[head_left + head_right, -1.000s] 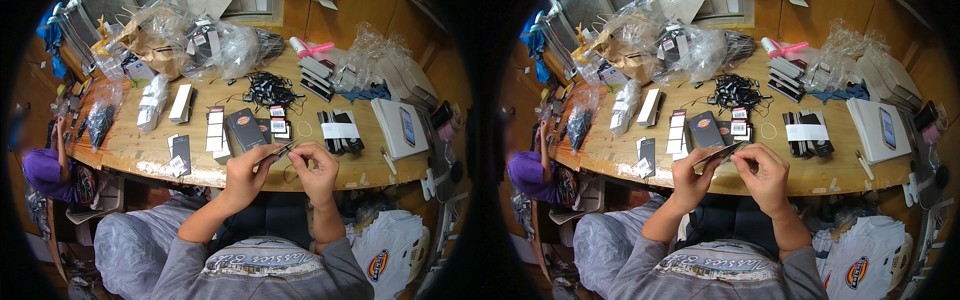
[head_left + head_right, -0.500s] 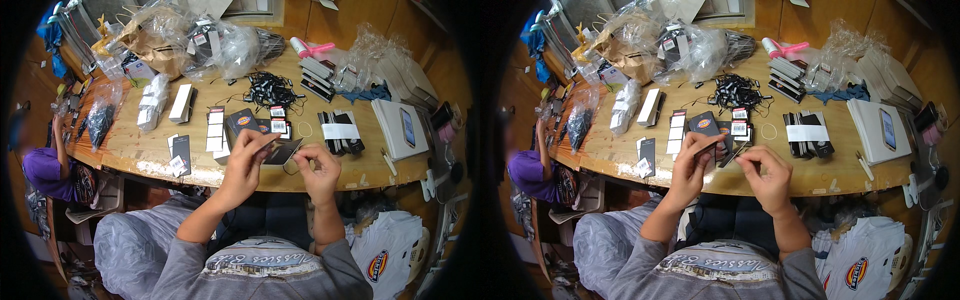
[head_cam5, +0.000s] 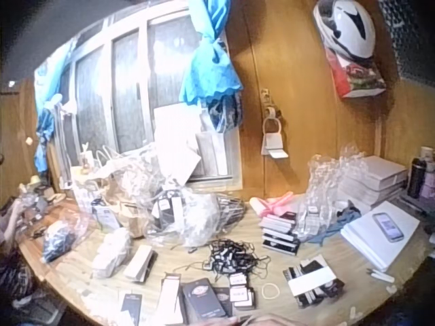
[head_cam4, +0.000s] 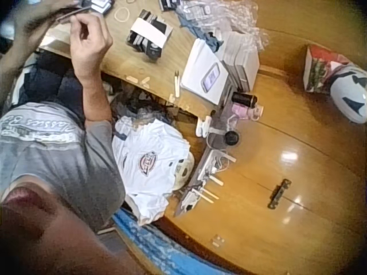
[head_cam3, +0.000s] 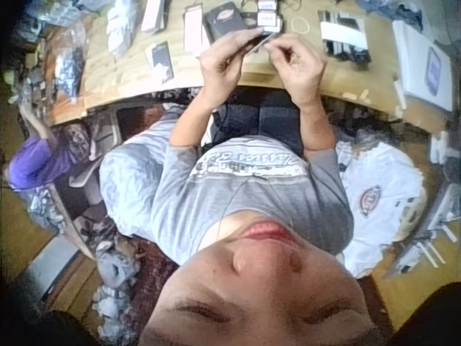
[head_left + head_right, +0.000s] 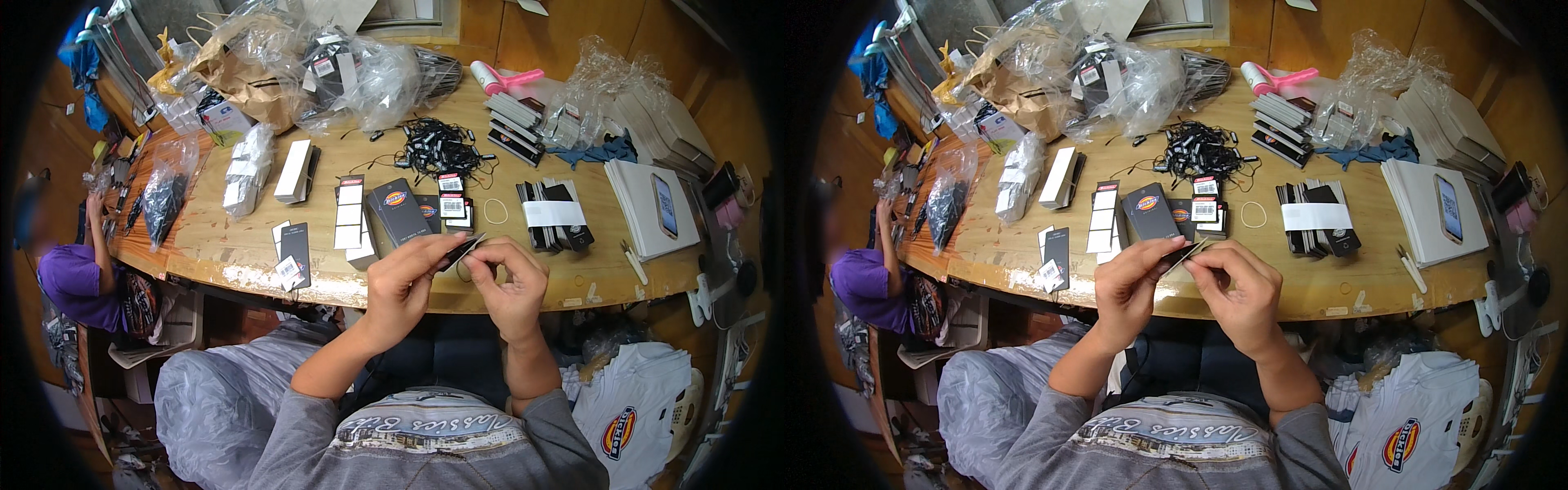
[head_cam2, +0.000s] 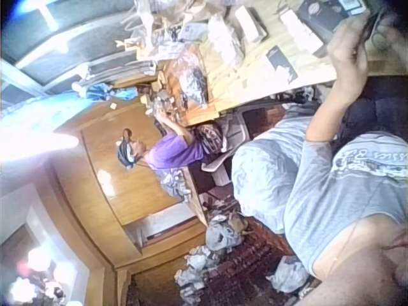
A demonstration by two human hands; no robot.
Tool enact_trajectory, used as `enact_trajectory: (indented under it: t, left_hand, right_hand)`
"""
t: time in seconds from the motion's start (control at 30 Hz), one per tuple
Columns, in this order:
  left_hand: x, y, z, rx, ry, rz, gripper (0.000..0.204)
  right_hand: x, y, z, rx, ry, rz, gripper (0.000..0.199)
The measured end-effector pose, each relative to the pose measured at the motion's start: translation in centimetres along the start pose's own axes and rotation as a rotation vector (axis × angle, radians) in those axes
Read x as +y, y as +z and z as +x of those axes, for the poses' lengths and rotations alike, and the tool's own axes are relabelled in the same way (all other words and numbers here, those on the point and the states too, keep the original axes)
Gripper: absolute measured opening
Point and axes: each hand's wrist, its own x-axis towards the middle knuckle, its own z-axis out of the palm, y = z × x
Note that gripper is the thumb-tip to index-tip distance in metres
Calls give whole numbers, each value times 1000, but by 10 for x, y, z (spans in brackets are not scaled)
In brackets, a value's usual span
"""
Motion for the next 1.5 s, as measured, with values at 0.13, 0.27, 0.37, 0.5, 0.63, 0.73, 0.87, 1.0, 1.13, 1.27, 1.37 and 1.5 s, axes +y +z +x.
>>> enact_trajectory:
  t: [0.13,0.27,0.37,0.5,0.63,0.73,0.87,1.0,1.13,1.27,1.37,1.5]
  left_hand:
    - [5,-3,2,-85,25,49,34]
    - [6,-6,8,-189,-17,-114,31]
    - [-3,-17,11,-262,-149,-344,22]
    - [-10,-11,7,-170,-370,-567,13]
    - [-12,3,5,-103,-334,-619,7]
    - [-11,14,1,4,-347,-621,1]
    - [-14,10,-2,54,-294,-552,3]
    - [-8,-4,-1,58,-226,-557,3]
    - [-2,-12,2,105,-276,-739,12]
    - [-3,-16,-1,136,-272,-855,14]
    - [0,-12,-1,137,-349,-745,7]
    - [12,-5,2,25,-469,-576,8]
  right_hand:
    - [-1,-2,0,-16,42,-7,8]
    - [5,-6,-1,13,84,78,7]
    - [8,-8,-1,-58,64,124,8]
    - [3,-8,-2,-121,84,116,8]
    - [8,-10,-2,-94,97,139,8]
    - [10,-12,0,-108,114,124,8]
    - [7,-26,8,-302,198,-41,7]
    - [25,-48,8,-365,-102,-230,5]
    - [20,-54,2,-330,380,238,7]
    - [17,-54,3,-270,523,544,15]
    - [18,-53,2,-236,579,698,18]
    - [16,-49,2,-277,537,633,16]
